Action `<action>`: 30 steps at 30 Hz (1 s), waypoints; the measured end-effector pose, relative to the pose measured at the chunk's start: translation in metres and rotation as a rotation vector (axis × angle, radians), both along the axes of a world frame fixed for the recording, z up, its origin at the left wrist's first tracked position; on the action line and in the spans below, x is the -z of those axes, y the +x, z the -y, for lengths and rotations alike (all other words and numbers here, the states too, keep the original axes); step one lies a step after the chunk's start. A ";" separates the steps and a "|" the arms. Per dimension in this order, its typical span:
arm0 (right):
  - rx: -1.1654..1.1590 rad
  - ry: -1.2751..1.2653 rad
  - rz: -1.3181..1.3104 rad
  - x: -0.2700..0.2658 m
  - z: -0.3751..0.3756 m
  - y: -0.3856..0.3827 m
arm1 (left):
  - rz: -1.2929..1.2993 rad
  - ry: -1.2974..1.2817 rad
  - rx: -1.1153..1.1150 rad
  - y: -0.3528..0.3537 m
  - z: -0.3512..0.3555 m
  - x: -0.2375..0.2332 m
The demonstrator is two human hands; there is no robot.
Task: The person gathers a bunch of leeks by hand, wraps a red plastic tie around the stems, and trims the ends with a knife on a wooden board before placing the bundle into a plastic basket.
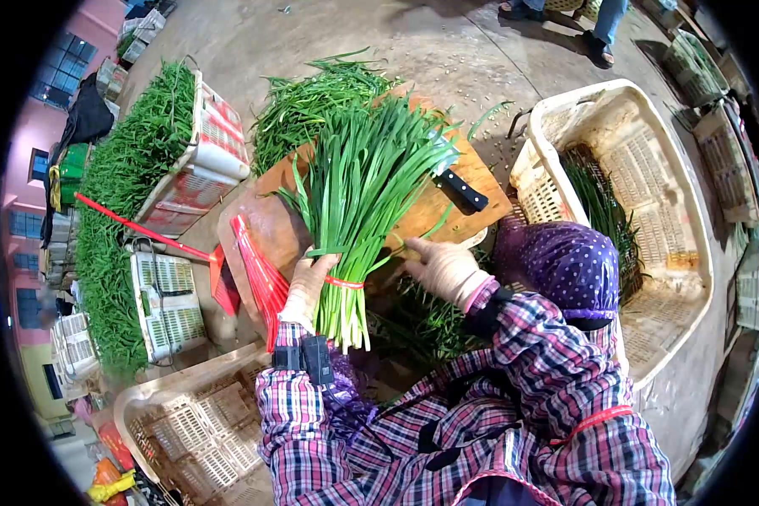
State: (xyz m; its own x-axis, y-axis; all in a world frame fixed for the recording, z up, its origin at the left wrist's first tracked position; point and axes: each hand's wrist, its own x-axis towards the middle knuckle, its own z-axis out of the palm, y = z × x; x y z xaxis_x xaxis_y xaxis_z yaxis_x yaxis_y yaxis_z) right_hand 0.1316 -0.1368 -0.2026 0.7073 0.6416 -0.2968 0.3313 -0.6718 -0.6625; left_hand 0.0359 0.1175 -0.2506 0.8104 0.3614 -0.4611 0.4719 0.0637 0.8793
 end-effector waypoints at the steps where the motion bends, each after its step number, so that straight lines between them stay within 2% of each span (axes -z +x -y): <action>1: 0.090 0.114 -0.030 0.012 0.005 0.005 | -0.001 -0.001 -0.004 -0.001 0.001 0.000; 2: 0.181 0.228 -0.060 0.022 0.007 0.009 | 0.010 -0.058 -0.020 -0.001 0.004 -0.003; 3: 0.385 0.336 -0.425 0.018 0.005 0.013 | 0.022 -0.114 -0.035 -0.002 0.004 -0.002; 4: 0.445 0.482 -0.452 0.022 0.001 0.019 | 0.024 -0.113 -0.038 -0.002 0.004 -0.001; 6: 0.643 0.571 -0.713 0.011 -0.005 0.030 | 0.032 -0.138 -0.040 0.001 0.004 -0.004; 8: 0.696 0.682 -0.793 0.022 -0.013 0.038 | 0.035 -0.106 -0.039 -0.001 0.009 -0.012; 10: 0.754 0.598 -0.905 0.023 -0.022 0.043 | 0.033 -0.177 -0.076 -0.002 0.011 -0.015; 14: 0.751 0.502 -0.987 0.027 -0.039 0.041 | 0.071 -0.177 -0.060 -0.002 0.003 0.002; 18: 0.751 0.526 -1.029 0.036 -0.048 0.033 | 0.043 -0.192 -0.070 -0.003 0.005 -0.004; 21: 0.811 0.630 -1.043 0.043 -0.044 0.025 | 0.056 -0.083 -0.048 0.000 0.003 0.001; 23: 0.836 0.624 -1.038 0.041 -0.040 0.021 | 0.034 -0.125 -0.068 -0.004 0.004 0.001; 26: 0.901 0.618 -1.034 0.042 -0.039 0.015 | 0.047 -0.168 -0.067 -0.005 0.015 -0.022; 30: 1.046 0.867 -0.910 0.040 -0.033 -0.012 | 0.025 -0.241 -0.086 -0.005 0.021 -0.032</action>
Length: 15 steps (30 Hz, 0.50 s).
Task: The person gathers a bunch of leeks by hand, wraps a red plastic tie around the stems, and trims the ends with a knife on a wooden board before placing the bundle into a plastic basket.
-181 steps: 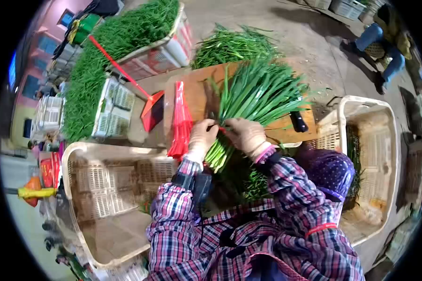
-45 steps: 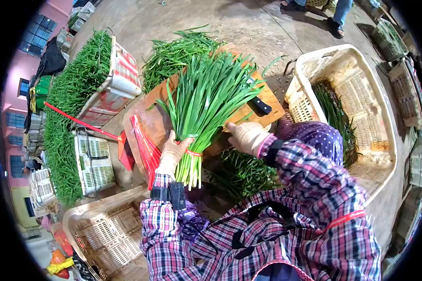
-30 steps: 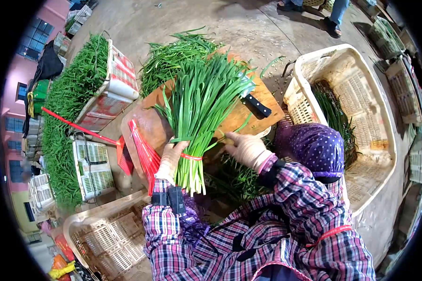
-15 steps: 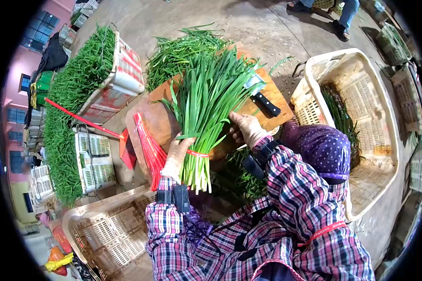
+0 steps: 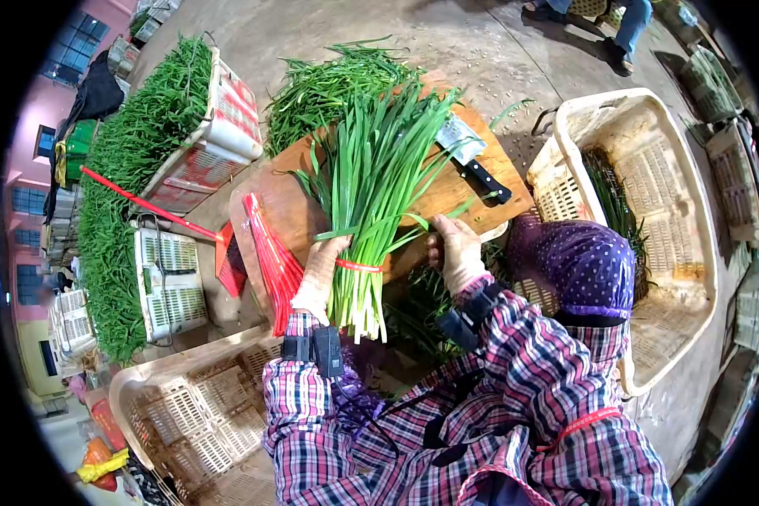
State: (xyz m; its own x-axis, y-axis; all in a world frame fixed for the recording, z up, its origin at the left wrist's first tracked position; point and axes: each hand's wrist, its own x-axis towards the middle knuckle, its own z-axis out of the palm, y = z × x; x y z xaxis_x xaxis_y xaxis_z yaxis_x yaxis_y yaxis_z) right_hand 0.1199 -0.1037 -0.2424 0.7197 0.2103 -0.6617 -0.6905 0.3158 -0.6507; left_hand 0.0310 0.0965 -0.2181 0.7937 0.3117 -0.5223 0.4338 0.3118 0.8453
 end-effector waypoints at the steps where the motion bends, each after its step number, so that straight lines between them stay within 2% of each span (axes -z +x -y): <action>1: 0.037 0.006 0.021 -0.004 0.002 -0.005 | 0.049 -0.023 -0.024 0.000 0.001 0.000; 3: 0.090 -0.005 0.086 -0.017 0.006 -0.017 | 0.083 -0.075 -0.010 -0.001 -0.010 0.018; 4: 0.088 -0.004 0.087 -0.024 0.009 -0.020 | 0.085 -0.073 -0.013 0.001 -0.004 0.005; 7: 0.002 -0.032 0.326 -0.047 0.020 -0.023 | 0.058 -0.293 -0.066 0.001 0.012 -0.026; 8: 0.002 -0.035 0.362 -0.053 0.022 -0.023 | -0.028 -0.402 -0.104 0.000 0.017 -0.036; 11: 0.029 -0.014 0.352 -0.078 0.024 -0.025 | 0.025 -0.609 -0.103 -0.003 0.014 -0.031; 14: 0.083 -0.020 0.474 -0.090 0.031 -0.022 | 0.142 -0.834 -0.109 0.001 0.007 -0.021; 15: 0.105 -0.035 0.483 -0.094 0.035 -0.019 | 0.198 -0.923 -0.146 0.001 0.015 -0.046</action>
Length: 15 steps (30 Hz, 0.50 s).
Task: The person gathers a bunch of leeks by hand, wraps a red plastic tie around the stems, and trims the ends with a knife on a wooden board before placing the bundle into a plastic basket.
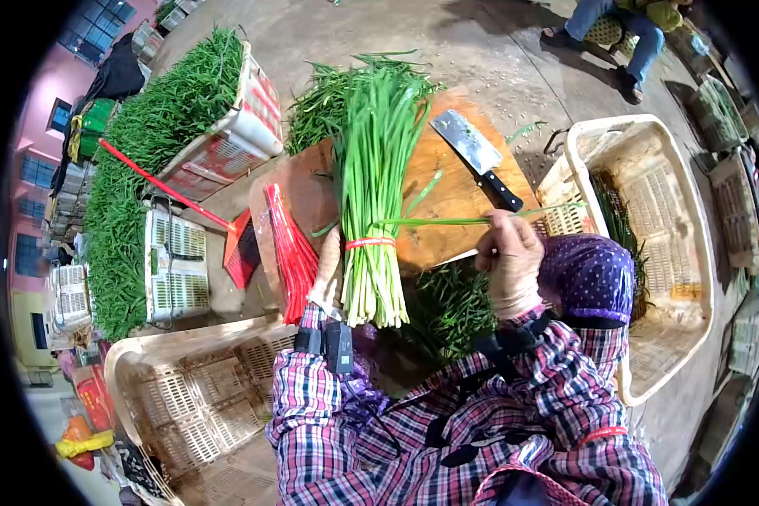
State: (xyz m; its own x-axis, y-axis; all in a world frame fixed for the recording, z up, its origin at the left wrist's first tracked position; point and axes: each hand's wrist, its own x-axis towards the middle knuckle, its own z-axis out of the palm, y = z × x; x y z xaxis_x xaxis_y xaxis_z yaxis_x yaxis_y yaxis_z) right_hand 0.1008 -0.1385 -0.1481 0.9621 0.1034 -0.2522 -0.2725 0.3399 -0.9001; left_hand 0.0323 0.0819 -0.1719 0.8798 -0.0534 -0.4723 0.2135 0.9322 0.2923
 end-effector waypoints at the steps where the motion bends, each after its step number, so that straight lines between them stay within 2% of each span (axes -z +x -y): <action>1: 0.011 0.010 0.021 -0.005 0.006 0.004 | -0.021 0.039 0.014 0.000 -0.002 0.010; 4: 0.054 -0.094 0.166 -0.038 0.032 0.013 | -0.091 0.182 0.039 -0.010 -0.007 0.018; 7: 0.150 -0.325 0.383 -0.075 0.086 0.032 | -0.166 0.531 0.028 -0.017 -0.014 0.041; 8: 0.163 -0.396 0.424 -0.088 0.112 0.039 | -0.096 0.811 0.002 -0.014 -0.024 0.065; 9: 0.176 -0.468 0.467 -0.101 0.141 0.044 | -0.182 0.984 0.026 -0.013 -0.027 0.068; 11: 0.152 -0.605 0.468 -0.121 0.209 0.049 | -0.166 1.328 0.052 -0.013 -0.021 0.066; 12: 0.128 -0.736 0.440 -0.132 0.242 0.043 | -0.252 1.569 0.168 -0.011 -0.031 0.087; 13: 0.108 -0.865 0.406 -0.139 0.273 0.034 | -0.376 1.859 0.342 -0.012 -0.014 0.045; 15: -0.002 -0.921 0.335 -0.140 0.336 0.004 | -0.384 2.063 0.432 -0.014 -0.002 0.045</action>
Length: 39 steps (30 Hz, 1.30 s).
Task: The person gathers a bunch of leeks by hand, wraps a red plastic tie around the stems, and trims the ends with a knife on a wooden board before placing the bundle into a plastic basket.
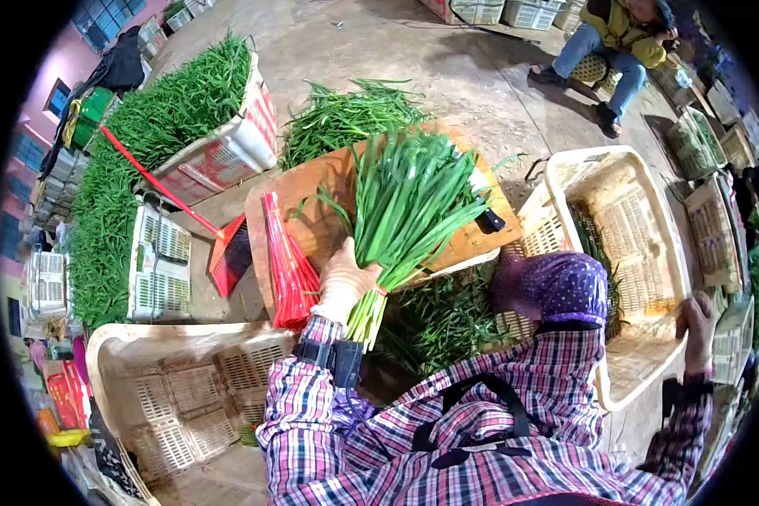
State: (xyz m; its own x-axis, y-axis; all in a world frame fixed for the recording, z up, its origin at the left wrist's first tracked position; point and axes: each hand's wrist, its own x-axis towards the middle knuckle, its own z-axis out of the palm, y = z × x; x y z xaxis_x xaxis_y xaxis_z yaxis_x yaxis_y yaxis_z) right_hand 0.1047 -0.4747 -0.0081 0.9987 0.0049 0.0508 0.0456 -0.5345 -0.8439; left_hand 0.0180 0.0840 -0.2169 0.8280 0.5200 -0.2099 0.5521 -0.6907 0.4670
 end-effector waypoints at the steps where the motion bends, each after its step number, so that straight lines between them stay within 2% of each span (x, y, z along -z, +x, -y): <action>1: 0.081 -0.012 -0.159 0.005 0.029 -0.019 | -0.018 0.012 0.031 -0.002 0.005 -0.002; 2: 0.163 -0.024 -0.319 0.012 0.055 -0.042 | -0.124 0.045 0.060 -0.002 0.009 -0.009; 5: 0.255 0.088 -0.628 0.054 0.114 -0.123 | -0.119 0.151 0.099 -0.008 0.019 -0.001; 6: 0.285 -0.016 -0.775 0.089 0.154 -0.151 | -0.145 0.174 0.113 -0.010 0.022 -0.003; 7: 0.252 -0.057 -0.915 0.093 0.152 -0.178 | -0.171 0.198 0.124 -0.012 0.023 -0.003; 9: -0.139 -0.440 -1.397 0.144 0.198 -0.235 | -0.151 0.236 0.159 -0.017 0.026 -0.001; 10: -0.271 -0.530 -1.554 0.150 0.200 -0.257 | -0.155 0.230 0.169 -0.018 0.029 -0.005; 12: -0.342 -0.579 -1.731 0.149 0.182 -0.276 | -0.213 0.261 0.177 -0.017 0.037 -0.011; 15: -0.295 -0.576 -1.795 0.127 0.170 -0.255 | -0.154 0.311 0.163 -0.019 0.043 -0.011; 18: -0.187 -0.434 -1.605 0.075 0.114 -0.173 | -0.133 0.329 0.155 -0.020 0.044 -0.008; 19: -0.232 -0.296 -1.447 0.052 0.078 -0.139 | -0.136 0.327 0.154 -0.022 0.045 -0.007; 20: -0.208 -0.177 -1.322 0.016 0.011 -0.103 | -0.105 0.317 0.154 -0.023 0.046 -0.007; 21: -0.296 -0.040 -1.244 0.001 -0.029 -0.071 | -0.074 0.309 0.152 -0.024 0.047 -0.007; 22: -0.397 -0.001 -0.984 -0.008 -0.067 -0.053 | -0.041 0.302 0.148 -0.025 0.047 -0.006; 23: -0.527 0.153 -0.857 -0.007 -0.099 -0.030 | 0.004 0.281 0.148 -0.026 0.046 -0.005; 24: -0.627 0.088 -0.670 -0.002 -0.132 -0.008 | 0.023 0.283 0.146 -0.027 0.046 -0.002; 25: -0.653 0.113 -0.632 0.000 -0.167 0.011 | -0.002 0.267 0.148 -0.028 0.047 -0.006; 26: -0.792 0.184 -0.565 0.014 -0.195 0.035 | -0.028 0.250 0.150 -0.027 0.048 -0.011; 27: -0.740 0.128 -0.548 0.018 -0.231 0.049 | -0.033 0.249 0.145 -0.027 0.049 -0.012; 32: -0.763 -0.140 -0.258 0.085 -0.351 0.116 | 0.006 0.230 0.150 -0.028 0.051 -0.014; 35: -0.834 -0.453 0.011 0.116 -0.384 0.143 | 0.007 0.210 0.162 -0.029 0.050 -0.011; 39: -0.918 -0.615 0.195 0.124 -0.407 0.147 | -0.003 0.182 0.166 -0.029 0.050 -0.016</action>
State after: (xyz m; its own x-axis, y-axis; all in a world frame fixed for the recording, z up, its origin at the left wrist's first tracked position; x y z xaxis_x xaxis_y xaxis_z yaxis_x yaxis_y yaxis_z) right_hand 0.2516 -0.0681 -0.1316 0.5785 0.8136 -0.0584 0.7395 -0.5534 -0.3832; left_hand -0.0115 0.0337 -0.2006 0.9046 0.4066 -0.1281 0.4257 -0.8444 0.3252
